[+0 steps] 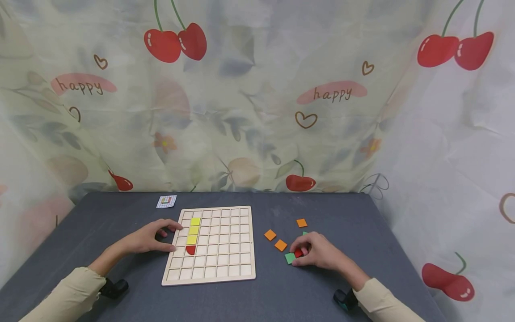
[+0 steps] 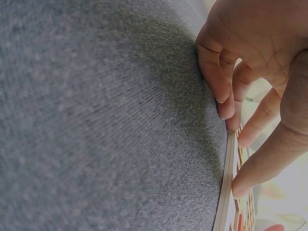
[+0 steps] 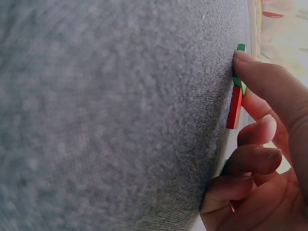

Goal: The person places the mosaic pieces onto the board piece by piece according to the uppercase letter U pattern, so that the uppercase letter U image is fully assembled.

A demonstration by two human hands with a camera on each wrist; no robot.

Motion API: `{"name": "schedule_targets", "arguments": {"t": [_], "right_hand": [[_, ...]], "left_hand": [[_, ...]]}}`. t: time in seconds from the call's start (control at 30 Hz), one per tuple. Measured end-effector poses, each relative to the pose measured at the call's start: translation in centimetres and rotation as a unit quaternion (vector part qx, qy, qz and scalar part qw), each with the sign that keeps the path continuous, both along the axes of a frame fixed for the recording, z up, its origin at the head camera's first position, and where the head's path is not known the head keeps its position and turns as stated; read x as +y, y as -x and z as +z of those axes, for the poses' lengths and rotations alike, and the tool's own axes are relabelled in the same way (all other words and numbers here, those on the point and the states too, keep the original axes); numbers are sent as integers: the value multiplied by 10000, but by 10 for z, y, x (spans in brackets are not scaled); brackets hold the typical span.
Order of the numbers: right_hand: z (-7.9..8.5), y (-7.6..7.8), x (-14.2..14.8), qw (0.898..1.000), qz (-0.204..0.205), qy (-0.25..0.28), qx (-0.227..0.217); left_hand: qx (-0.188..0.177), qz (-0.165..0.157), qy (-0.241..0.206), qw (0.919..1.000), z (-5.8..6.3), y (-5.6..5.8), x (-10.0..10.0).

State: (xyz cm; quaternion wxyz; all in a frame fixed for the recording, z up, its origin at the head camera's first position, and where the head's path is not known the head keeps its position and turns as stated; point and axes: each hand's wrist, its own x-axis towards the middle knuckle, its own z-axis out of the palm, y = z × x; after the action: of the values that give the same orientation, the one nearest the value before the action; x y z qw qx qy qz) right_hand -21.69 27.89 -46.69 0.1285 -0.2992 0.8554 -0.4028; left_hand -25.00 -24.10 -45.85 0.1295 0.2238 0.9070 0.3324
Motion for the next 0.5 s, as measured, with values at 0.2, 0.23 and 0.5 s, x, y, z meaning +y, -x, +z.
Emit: {"name": "schedule_targets", "arguments": {"t": [0.2, 0.23, 0.5], "right_hand": [[0, -1, -1, 9999, -128, -20, 25], [0, -1, -2, 9999, -141, -6, 15], [1, 1, -5, 9998, -142, 152, 12]], "left_hand": [[-28, 38, 10, 10000, 0, 0, 1], [-33, 50, 18, 10000, 0, 0, 1], [-51, 100, 42, 9999, -1, 0, 0]]}}
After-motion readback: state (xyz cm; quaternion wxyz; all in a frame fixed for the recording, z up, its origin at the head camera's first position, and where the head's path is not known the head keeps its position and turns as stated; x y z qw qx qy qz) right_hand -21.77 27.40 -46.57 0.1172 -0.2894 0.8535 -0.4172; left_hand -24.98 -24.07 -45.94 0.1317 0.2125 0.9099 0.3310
